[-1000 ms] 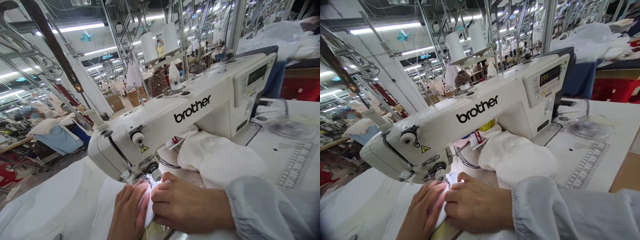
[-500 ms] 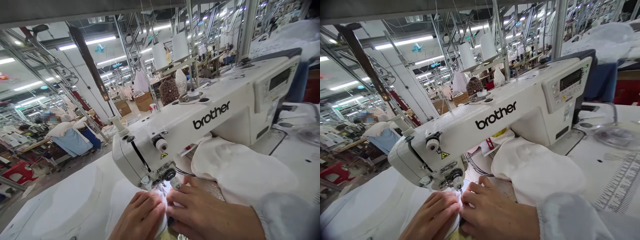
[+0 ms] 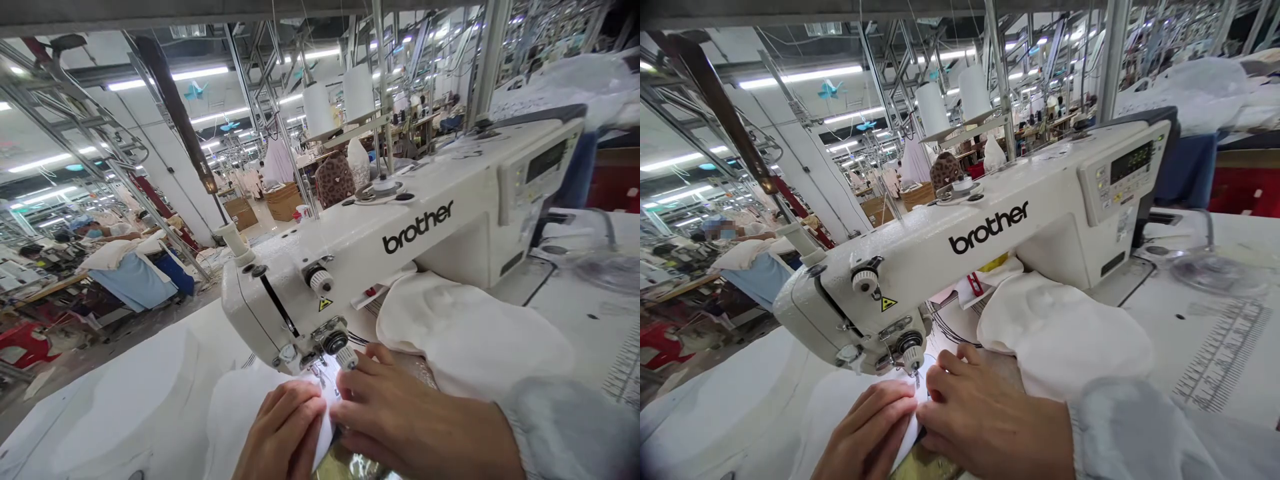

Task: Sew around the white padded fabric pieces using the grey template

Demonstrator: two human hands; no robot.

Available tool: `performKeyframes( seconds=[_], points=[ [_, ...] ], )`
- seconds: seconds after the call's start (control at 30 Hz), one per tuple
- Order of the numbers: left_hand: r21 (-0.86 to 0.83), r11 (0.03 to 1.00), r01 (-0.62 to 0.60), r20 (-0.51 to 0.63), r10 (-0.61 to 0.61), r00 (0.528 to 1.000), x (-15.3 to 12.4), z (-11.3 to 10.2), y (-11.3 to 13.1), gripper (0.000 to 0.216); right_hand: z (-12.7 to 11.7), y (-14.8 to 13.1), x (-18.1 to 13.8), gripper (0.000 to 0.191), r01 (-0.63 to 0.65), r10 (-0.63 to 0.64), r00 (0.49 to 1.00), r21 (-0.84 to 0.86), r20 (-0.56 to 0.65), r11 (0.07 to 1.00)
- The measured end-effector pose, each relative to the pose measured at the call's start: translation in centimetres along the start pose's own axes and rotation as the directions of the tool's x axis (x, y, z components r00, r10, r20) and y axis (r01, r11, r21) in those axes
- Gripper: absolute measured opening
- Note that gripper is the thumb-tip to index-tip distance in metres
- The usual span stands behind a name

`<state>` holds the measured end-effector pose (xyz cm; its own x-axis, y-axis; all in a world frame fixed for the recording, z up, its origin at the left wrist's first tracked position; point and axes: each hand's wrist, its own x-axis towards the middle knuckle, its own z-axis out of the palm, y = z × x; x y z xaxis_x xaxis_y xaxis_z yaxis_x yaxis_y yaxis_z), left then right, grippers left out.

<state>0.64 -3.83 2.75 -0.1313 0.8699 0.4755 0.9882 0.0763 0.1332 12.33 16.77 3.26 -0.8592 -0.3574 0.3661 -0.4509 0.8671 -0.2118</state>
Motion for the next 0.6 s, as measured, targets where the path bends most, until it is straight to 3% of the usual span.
performKeyframes(
  seconds=[0.6],
  points=[
    [0.203, 0.971, 0.122, -0.108, -0.101, 0.989, -1.1, 1.7, 0.5, 0.029, -0.5, 1.0, 0.5, 0.013, 0.034, -0.041, 0.998, -0.152, -0.043, 0.988]
  ],
)
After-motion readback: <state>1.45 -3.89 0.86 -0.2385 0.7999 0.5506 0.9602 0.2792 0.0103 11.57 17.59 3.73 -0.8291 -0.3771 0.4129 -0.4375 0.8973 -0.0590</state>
